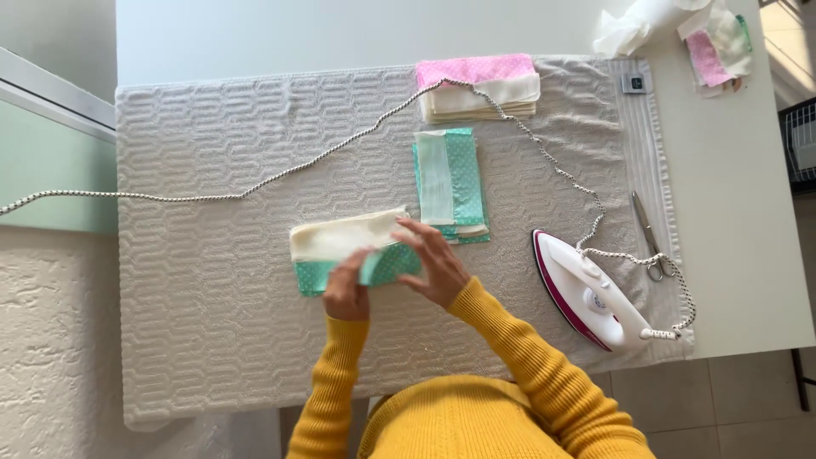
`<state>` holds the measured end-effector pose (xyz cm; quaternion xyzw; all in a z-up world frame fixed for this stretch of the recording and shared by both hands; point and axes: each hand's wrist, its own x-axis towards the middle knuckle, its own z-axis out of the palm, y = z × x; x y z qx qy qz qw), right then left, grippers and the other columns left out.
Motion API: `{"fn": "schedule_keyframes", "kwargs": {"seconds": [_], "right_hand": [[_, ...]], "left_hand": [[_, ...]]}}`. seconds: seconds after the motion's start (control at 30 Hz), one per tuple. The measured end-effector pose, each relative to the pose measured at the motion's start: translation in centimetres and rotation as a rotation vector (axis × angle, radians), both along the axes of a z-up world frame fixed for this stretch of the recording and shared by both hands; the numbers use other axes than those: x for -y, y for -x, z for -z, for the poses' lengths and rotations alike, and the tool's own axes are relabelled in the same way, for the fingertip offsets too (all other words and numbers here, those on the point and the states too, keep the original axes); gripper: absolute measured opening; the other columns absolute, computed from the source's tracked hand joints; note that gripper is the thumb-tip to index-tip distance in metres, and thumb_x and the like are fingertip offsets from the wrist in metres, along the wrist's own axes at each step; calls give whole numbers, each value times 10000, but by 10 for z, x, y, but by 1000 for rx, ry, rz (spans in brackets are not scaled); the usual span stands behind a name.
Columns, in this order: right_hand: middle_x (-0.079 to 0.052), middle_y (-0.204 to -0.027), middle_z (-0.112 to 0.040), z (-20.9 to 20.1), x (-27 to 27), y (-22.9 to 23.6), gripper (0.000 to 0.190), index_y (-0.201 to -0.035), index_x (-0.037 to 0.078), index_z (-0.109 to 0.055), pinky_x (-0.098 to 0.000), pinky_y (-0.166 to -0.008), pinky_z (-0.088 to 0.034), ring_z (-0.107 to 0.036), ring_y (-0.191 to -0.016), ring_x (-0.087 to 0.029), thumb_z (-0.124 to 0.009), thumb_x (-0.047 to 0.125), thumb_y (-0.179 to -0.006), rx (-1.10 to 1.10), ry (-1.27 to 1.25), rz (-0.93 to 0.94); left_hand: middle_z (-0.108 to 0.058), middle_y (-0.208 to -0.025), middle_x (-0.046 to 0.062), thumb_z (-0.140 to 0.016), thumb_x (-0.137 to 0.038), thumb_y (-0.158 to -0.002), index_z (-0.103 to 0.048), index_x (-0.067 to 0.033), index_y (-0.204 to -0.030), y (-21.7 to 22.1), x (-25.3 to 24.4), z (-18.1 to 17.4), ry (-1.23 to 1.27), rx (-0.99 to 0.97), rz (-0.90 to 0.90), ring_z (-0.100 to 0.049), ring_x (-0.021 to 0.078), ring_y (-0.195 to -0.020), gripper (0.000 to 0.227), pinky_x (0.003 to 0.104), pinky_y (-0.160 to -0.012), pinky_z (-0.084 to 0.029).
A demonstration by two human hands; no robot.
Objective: Ironing and folding pieces of fabric at a workbench.
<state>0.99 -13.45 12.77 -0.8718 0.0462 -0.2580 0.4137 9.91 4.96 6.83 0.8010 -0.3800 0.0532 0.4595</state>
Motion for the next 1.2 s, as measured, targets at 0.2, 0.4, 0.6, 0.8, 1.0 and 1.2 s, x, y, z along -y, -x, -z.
{"fn": "schedule_keyframes", "kwargs": {"seconds": [0.2, 0.4, 0.6, 0.8, 1.0, 1.2], "right_hand": [[-116, -1436, -581, -7, 20, 70, 326, -978, 131, -666, -556, -1150, -407, -507, -1374, -365, -822, 372, -824, -124, 251, -151], [-78, -787, -725, -29, 27, 154, 162, -888, 8, -731, -258, -592, -588, -738, -690, -112, -816, 138, -842, -372, -366, -21], [-44, -596, -656, 20, 40, 171, 264, -857, 19, -730, -275, -480, -487, -578, -503, -105, -805, 271, -879, -536, -229, 210], [-57, -813, -749, 105, 45, 153, 255, -1003, 83, -764, -317, -616, -590, -717, -671, -146, -777, 310, -889, -506, -80, 354], [-51, -972, -734, 102, 55, 124, 183, -1027, 110, -745, -338, -824, -576, -696, -908, -209, -788, 218, -886, -509, 89, 422], [-66, -996, -730, 113, 61, 129, 230, -1042, 80, -730, -355, -834, -582, -706, -932, -231, -808, 137, -833, -352, 44, 354]], "left_hand": [[-776, -1122, 125, -603, -76, -997, -692, -87, -1255, 38, 4, -53, 1, -194, 524, -771, 228, -956, 273, 359, -807, -633], [-756, -819, 111, -681, -107, -962, -719, -30, -1176, 66, 3, -55, -95, -726, 557, -706, 164, -694, 231, 307, -613, -559], [-740, -769, 131, -701, -145, -968, -704, -5, -1029, 73, 30, -8, -198, -836, 522, -685, 171, -625, 152, 281, -542, -554], [-784, -915, 113, -714, -168, -943, -723, -56, -1065, 71, 56, 95, -299, -468, 377, -769, 210, -747, 166, 322, -677, -628], [-746, -1027, 114, -784, -189, -850, -728, -67, -1085, 63, 90, 28, -409, -268, 241, -695, 281, -882, 270, 403, -766, -579], [-728, -982, 60, -769, -138, -854, -741, -94, -1036, 56, 89, 64, -256, -199, 294, -659, 264, -936, 189, 376, -833, -564]]}}
